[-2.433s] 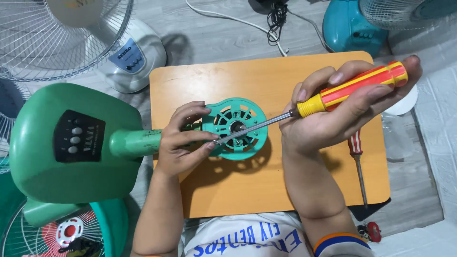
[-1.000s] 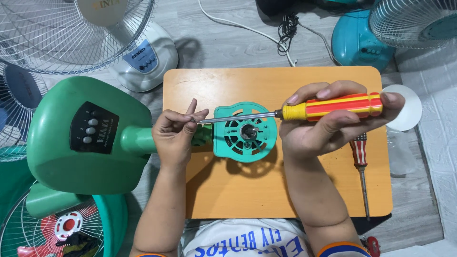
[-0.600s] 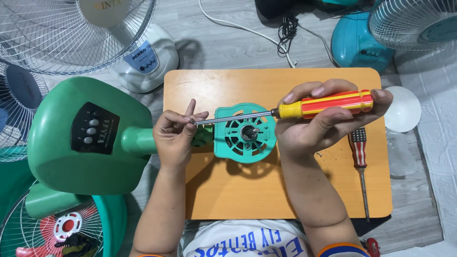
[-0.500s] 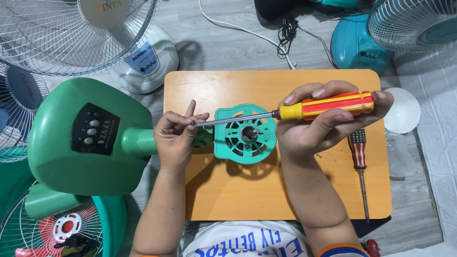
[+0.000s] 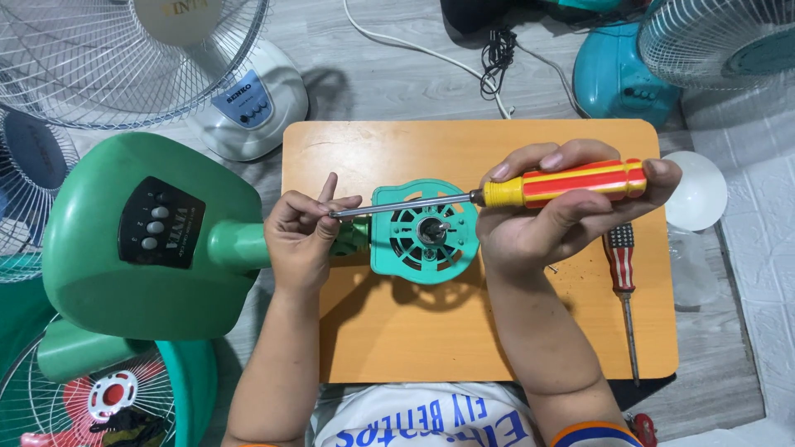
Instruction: Disassembling the motor housing of a green electric fan using a screwdriver.
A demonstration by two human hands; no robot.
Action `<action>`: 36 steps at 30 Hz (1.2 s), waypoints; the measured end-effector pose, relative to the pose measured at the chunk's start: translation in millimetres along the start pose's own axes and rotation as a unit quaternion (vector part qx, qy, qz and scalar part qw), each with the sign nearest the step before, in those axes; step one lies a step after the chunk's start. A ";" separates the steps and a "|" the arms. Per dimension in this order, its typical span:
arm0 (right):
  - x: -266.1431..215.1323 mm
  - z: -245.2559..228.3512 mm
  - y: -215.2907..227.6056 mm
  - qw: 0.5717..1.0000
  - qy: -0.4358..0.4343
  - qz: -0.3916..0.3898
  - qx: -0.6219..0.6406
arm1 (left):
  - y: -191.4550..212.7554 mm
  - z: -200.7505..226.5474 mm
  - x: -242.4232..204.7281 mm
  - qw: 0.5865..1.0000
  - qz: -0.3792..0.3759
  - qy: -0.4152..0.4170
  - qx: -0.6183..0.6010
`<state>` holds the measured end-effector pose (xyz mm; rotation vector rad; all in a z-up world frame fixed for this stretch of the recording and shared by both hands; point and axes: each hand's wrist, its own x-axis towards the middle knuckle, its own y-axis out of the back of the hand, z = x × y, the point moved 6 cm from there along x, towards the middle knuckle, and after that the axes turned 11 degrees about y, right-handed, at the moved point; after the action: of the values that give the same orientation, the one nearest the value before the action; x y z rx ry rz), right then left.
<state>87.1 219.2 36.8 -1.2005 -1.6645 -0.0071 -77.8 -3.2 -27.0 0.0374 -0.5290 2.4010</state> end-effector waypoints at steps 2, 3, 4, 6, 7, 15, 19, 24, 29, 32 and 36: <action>1.4 -8.3 -7.1 0.999 -0.011 -0.034 0.016 | 0.2 0.3 0.8 1.000 0.002 0.001 -0.001; 0.5 -11.9 -12.8 0.997 -0.023 -0.069 0.032 | 1.2 0.0 0.1 1.000 0.005 0.003 -0.002; 9.2 -18.6 -20.6 0.997 -0.025 -0.069 0.033 | 3.1 -0.6 -0.9 1.000 0.007 0.004 -0.001; 23.9 -27.9 -50.4 0.978 -0.071 -0.183 0.071 | 6.0 -1.6 0.0 1.000 0.013 0.005 -0.011; 28.1 -30.8 -47.7 0.978 -0.073 -0.183 0.072 | 6.3 -2.9 0.0 1.000 0.015 0.006 -0.010; 29.8 -37.7 -46.3 0.933 -0.081 -0.340 0.089 | 8.4 -4.8 0.7 1.000 0.020 -0.001 -0.023; 25.6 -28.6 -40.8 0.934 -0.101 -0.329 0.094 | 6.2 -4.0 -0.6 1.000 0.005 -0.002 -0.031; 22.7 -19.5 -22.4 0.970 -0.024 -0.224 0.086 | 0.4 -1.3 1.2 1.000 -0.004 0.005 0.016; 16.2 -0.9 13.3 0.980 -0.066 -0.129 0.137 | 0.0 -3.3 -1.0 1.000 -0.024 -0.004 0.009; 14.7 2.4 20.4 0.980 -0.078 -0.117 0.141 | -2.4 -1.9 -0.4 0.999 -0.022 -0.006 0.022; 12.1 3.3 21.5 0.981 -0.079 -0.121 0.128 | -4.7 0.7 -1.6 0.999 -0.017 -0.006 0.042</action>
<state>100.2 240.0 32.9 -0.8182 -1.8781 0.1498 -73.7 -1.2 -24.9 0.0964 -0.4281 2.3911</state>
